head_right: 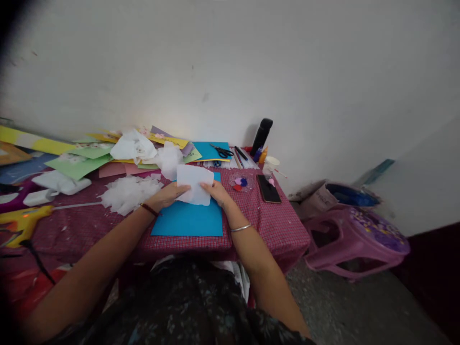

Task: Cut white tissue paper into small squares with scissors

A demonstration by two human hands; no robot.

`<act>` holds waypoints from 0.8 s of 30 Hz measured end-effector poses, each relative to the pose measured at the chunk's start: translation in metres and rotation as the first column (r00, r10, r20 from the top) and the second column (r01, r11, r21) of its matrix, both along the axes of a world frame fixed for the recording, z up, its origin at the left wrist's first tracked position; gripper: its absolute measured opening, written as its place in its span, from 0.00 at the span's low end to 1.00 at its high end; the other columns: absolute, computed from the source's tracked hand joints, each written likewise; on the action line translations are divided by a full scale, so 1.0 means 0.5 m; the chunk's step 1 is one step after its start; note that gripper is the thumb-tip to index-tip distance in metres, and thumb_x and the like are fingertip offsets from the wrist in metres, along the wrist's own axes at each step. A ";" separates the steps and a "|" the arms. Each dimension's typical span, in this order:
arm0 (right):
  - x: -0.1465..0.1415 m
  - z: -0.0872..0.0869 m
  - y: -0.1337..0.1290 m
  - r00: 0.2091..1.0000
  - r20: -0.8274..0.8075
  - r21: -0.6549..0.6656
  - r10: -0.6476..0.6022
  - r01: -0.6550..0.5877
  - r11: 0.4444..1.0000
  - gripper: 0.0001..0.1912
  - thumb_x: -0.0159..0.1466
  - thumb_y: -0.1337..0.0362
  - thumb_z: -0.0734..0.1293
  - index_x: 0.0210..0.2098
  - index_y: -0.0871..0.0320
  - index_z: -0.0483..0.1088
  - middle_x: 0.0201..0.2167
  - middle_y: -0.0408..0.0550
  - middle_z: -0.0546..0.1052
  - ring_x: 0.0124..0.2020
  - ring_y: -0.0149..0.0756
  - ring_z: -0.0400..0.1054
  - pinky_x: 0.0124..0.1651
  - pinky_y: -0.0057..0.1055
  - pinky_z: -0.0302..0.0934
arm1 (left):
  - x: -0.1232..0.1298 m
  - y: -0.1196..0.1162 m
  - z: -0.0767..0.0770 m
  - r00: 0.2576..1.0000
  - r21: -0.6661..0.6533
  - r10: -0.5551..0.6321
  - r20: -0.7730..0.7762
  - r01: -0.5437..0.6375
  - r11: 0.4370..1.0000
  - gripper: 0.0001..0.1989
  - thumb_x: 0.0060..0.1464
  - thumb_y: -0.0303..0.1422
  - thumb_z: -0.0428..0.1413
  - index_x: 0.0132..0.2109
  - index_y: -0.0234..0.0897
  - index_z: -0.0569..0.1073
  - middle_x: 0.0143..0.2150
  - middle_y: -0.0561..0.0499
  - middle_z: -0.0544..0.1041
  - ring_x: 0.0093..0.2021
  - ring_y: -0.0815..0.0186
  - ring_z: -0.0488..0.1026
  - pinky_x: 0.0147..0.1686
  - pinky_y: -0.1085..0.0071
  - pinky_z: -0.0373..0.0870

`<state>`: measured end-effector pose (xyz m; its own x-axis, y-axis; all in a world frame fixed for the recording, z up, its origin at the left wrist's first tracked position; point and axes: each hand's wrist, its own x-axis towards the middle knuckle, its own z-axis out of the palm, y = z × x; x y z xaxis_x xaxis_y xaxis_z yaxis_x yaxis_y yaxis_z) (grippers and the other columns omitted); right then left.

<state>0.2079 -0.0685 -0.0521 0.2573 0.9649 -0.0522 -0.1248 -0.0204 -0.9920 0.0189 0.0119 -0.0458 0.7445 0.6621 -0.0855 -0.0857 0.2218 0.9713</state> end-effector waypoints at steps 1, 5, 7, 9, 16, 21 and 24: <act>-0.001 0.000 0.000 1.000 -0.011 0.006 -0.005 0.005 1.000 0.14 0.52 0.57 0.77 0.31 0.61 0.76 0.23 0.42 0.79 0.24 0.31 0.69 0.30 0.28 0.65 | 0.000 0.000 0.001 1.000 0.006 0.008 -0.006 -0.008 1.000 0.13 0.44 0.38 0.67 0.34 0.34 0.79 0.30 0.47 0.80 0.28 0.64 0.72 0.29 0.69 0.68; -0.002 -0.001 0.005 0.998 -0.038 0.025 -0.045 0.046 0.999 0.13 0.47 0.62 0.78 0.28 0.61 0.76 0.23 0.42 0.80 0.24 0.31 0.70 0.31 0.27 0.64 | 0.000 -0.003 0.010 0.999 0.019 0.026 -0.020 -0.026 0.999 0.18 0.41 0.38 0.69 0.38 0.32 0.79 0.32 0.47 0.81 0.32 0.62 0.74 0.35 0.67 0.71; -0.001 -0.001 0.005 0.998 -0.041 0.026 -0.047 0.048 0.998 0.12 0.47 0.62 0.78 0.28 0.61 0.76 0.23 0.42 0.80 0.24 0.31 0.70 0.30 0.27 0.64 | -0.001 -0.001 0.011 0.998 0.029 0.059 -0.021 -0.059 0.998 0.19 0.39 0.38 0.70 0.38 0.32 0.78 0.32 0.48 0.81 0.33 0.62 0.74 0.36 0.67 0.71; -0.001 0.002 0.003 0.999 -0.041 0.025 -0.033 0.034 0.999 0.12 0.47 0.62 0.77 0.29 0.61 0.76 0.24 0.43 0.81 0.24 0.31 0.70 0.30 0.27 0.64 | -0.001 0.005 0.008 0.993 0.044 0.112 -0.022 -0.111 0.993 0.19 0.37 0.37 0.70 0.37 0.32 0.77 0.30 0.49 0.80 0.29 0.64 0.73 0.32 0.69 0.69; -0.003 0.007 -0.001 0.999 -0.034 0.032 0.000 0.001 0.999 0.11 0.48 0.63 0.77 0.29 0.61 0.76 0.23 0.42 0.80 0.23 0.31 0.69 0.28 0.26 0.65 | -0.004 0.009 0.008 0.989 0.060 0.146 -0.037 -0.144 0.988 0.17 0.37 0.34 0.69 0.36 0.32 0.77 0.29 0.49 0.79 0.26 0.66 0.73 0.27 0.71 0.68; 0.003 -0.003 0.006 0.999 -0.042 0.049 -0.003 0.005 0.999 0.09 0.49 0.64 0.76 0.28 0.61 0.76 0.21 0.41 0.79 0.22 0.30 0.68 0.27 0.26 0.62 | 0.000 0.006 0.016 0.982 0.031 0.190 -0.009 -0.190 0.981 0.13 0.40 0.33 0.67 0.34 0.32 0.76 0.26 0.51 0.78 0.23 0.69 0.69 0.24 0.72 0.65; 0.008 -0.008 0.012 0.998 -0.063 0.071 -0.006 0.011 0.997 0.09 0.49 0.64 0.75 0.28 0.60 0.75 0.22 0.41 0.79 0.22 0.30 0.68 0.28 0.26 0.62 | 0.004 0.010 0.017 0.978 0.005 0.205 0.031 -0.205 0.979 0.12 0.38 0.28 0.67 0.34 0.32 0.76 0.25 0.52 0.77 0.23 0.69 0.70 0.26 0.73 0.65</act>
